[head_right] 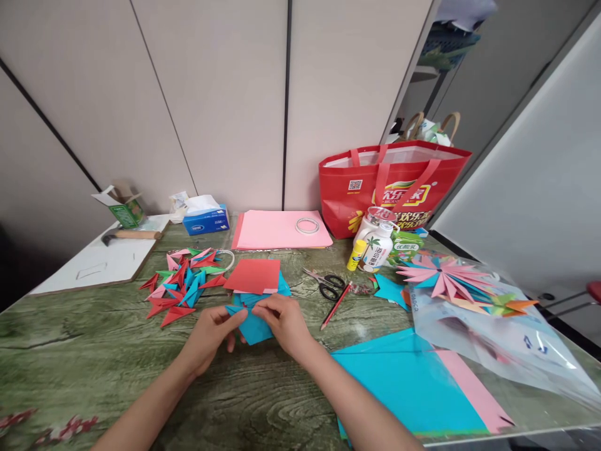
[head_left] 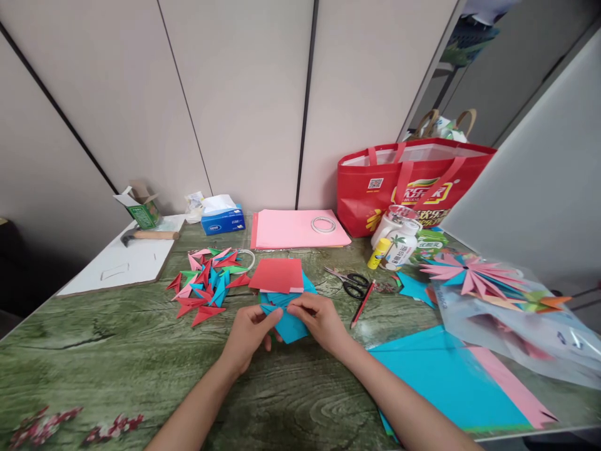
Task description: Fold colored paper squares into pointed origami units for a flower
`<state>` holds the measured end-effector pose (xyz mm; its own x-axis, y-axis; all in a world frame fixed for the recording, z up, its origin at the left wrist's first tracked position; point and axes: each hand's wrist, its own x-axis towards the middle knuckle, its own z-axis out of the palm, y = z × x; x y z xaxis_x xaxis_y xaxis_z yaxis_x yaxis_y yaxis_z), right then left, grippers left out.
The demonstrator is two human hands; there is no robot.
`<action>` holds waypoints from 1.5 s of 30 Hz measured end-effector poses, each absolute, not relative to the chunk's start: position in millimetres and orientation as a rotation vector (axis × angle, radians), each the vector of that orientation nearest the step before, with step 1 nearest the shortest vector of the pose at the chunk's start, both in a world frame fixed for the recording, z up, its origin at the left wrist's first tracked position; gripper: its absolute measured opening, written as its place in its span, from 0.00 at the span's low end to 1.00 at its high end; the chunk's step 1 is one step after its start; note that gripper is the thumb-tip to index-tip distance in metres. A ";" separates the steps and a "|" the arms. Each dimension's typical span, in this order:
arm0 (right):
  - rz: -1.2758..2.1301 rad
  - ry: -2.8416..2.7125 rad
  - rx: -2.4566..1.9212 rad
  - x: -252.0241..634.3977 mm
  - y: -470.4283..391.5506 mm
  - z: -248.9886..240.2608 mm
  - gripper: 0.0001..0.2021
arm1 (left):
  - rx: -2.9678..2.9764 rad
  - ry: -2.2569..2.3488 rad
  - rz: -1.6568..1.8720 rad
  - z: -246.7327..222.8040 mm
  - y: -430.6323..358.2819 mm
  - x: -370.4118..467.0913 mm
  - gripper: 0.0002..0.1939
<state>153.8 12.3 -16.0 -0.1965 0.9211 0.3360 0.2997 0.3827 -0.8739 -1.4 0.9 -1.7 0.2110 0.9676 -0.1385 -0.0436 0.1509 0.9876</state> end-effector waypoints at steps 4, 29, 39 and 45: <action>1.003 -1.556 -1.101 153.1 15.1 -19.2 0.09 | 0.995 1.051 1.114 -4.9 2.5 -3.0 0.10; 1.043 -1.533 -1.047 152.1 11.2 -21.1 0.16 | 1.256 1.161 1.245 -7.9 5.2 -3.1 0.12; 1.024 -1.535 -1.116 151.0 10.8 -22.4 0.06 | 1.275 1.269 1.211 -6.4 8.0 -7.4 0.08; 1.138 -1.489 -1.016 150.9 13.3 -22.6 0.02 | 1.128 1.248 1.206 -9.2 9.4 -8.8 0.10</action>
<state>150.9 13.3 -22.6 -0.1841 0.9620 0.2014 0.0578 0.2152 -0.9749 -8.8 9.4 -9.2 -0.0393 0.9974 -0.0603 -0.0260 0.0593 0.9979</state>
